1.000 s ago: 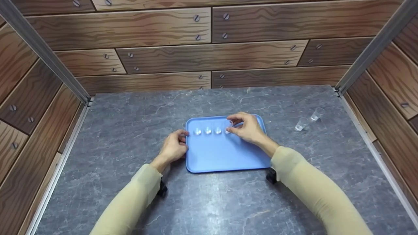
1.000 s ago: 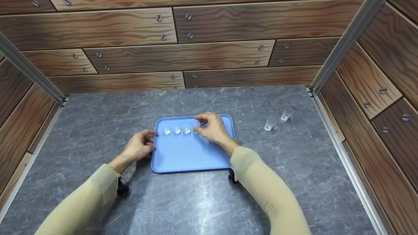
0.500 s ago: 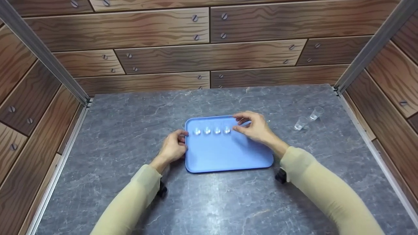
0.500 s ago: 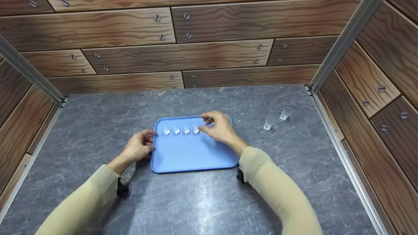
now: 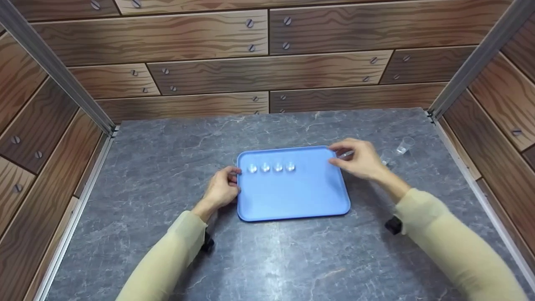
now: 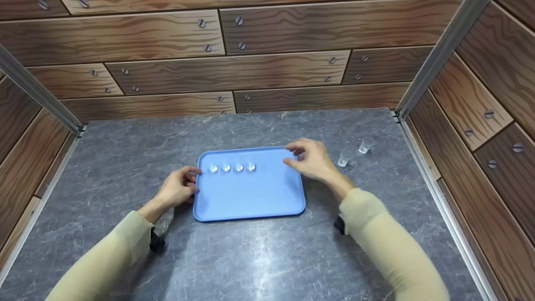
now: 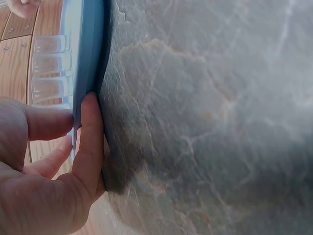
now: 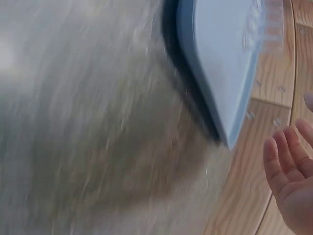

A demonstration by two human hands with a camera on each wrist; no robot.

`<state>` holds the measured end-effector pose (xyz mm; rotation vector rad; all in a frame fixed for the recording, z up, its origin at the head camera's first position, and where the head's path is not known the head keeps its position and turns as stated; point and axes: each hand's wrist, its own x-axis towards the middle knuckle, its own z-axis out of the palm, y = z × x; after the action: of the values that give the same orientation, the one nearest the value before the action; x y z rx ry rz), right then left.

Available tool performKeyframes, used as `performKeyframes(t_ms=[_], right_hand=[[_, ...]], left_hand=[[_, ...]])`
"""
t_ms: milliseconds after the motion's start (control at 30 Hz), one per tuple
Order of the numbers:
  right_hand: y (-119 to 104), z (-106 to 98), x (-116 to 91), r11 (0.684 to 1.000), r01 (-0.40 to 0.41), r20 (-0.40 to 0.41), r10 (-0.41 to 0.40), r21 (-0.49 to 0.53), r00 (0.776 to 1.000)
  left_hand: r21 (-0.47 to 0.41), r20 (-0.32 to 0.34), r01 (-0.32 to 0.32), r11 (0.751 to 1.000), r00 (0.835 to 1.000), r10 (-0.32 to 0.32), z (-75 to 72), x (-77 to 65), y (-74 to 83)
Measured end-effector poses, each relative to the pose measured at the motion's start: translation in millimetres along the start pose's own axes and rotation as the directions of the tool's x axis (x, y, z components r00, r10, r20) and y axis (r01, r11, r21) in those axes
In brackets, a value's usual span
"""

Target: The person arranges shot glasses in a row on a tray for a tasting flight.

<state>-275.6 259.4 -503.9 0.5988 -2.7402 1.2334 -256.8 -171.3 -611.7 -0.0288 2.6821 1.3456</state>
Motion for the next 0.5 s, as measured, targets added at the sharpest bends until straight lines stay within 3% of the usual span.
performKeyframes(t_ms=[300, 500], right_hand=[[19.9, -52.6, -19.3, 0.997, -0.011, -0.021, 0.009, -0.070, 1.000], [41.3, -79.9, -31.6, 0.994, -0.018, -0.085, 0.009, -0.112, 0.996]], left_hand=[[0.004, -0.005, -0.010, 1.000, 1.000, 0.010, -1.0, 0.0, 2.5], [-0.025, -0.021, -0.028, 0.999, 0.999, 0.028, -7.0, -15.5, 19.8]])
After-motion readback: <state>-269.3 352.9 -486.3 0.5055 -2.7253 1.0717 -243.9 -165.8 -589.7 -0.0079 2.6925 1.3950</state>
